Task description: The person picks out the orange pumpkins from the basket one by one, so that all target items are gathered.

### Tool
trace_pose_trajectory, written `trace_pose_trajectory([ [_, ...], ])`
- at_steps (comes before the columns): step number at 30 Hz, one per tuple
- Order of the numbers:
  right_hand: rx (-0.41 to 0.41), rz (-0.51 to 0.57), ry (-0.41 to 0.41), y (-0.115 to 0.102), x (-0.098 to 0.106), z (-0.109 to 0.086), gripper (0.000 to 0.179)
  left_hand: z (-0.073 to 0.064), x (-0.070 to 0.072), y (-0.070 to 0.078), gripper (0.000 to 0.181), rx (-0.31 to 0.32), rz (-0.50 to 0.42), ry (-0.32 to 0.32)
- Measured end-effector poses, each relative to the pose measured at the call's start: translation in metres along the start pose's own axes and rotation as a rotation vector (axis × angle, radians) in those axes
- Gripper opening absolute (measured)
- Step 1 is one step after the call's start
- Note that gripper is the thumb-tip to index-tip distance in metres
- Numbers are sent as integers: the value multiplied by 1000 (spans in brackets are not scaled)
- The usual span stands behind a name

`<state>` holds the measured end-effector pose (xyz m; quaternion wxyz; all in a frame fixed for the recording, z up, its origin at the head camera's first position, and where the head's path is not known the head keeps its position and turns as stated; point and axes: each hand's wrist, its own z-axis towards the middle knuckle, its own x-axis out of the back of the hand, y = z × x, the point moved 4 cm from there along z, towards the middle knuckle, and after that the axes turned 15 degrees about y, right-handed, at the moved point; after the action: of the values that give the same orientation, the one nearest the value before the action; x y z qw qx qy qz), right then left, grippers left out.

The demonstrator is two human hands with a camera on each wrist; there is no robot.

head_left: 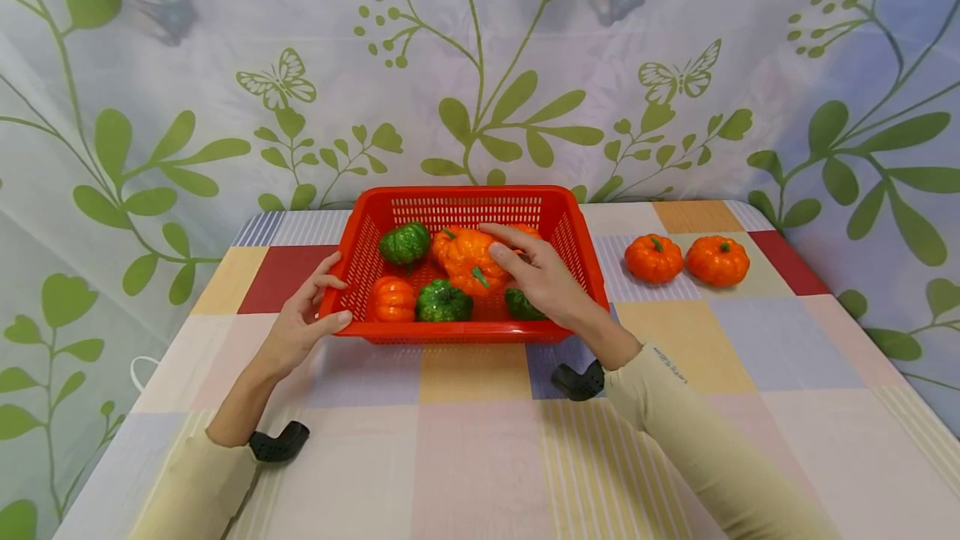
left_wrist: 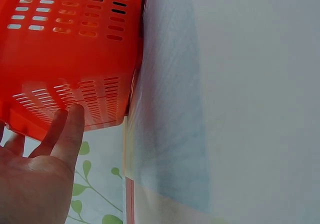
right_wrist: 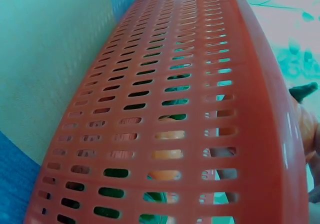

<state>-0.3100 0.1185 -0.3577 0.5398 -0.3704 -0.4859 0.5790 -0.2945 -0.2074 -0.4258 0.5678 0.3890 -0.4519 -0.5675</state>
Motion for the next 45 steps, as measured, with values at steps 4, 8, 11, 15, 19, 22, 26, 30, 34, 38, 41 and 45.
trace_pose_trajectory([
  [4,-38,73,-5,1,1,-2,42,0,0,0,34,-2,3,3],
  [8,-95,98,9,4,2,-2,40,0,0,-1,35,0,5,5],
  [11,-128,78,17,5,3,-2,40,-1,0,-1,35,-1,11,8],
  [15,-170,46,60,5,7,-2,43,-1,-1,0,34,-4,12,10],
  [19,-193,80,81,4,11,-2,44,-1,0,1,34,0,11,10],
  [22,-187,115,63,3,14,-3,42,0,-1,1,35,2,18,10],
  [26,-181,128,58,0,19,-6,43,0,-1,1,35,1,12,10],
  [30,-174,128,57,-6,26,-9,43,0,0,1,34,-1,12,13],
  [34,-173,152,58,-12,34,-13,42,0,0,1,34,0,13,14],
  [38,-169,177,66,-14,43,-16,42,1,0,1,34,4,10,11],
  [41,-172,181,69,-14,48,-17,44,1,0,2,34,5,9,12],
  [45,-194,172,81,-14,51,-18,46,1,0,2,33,6,6,15],
])
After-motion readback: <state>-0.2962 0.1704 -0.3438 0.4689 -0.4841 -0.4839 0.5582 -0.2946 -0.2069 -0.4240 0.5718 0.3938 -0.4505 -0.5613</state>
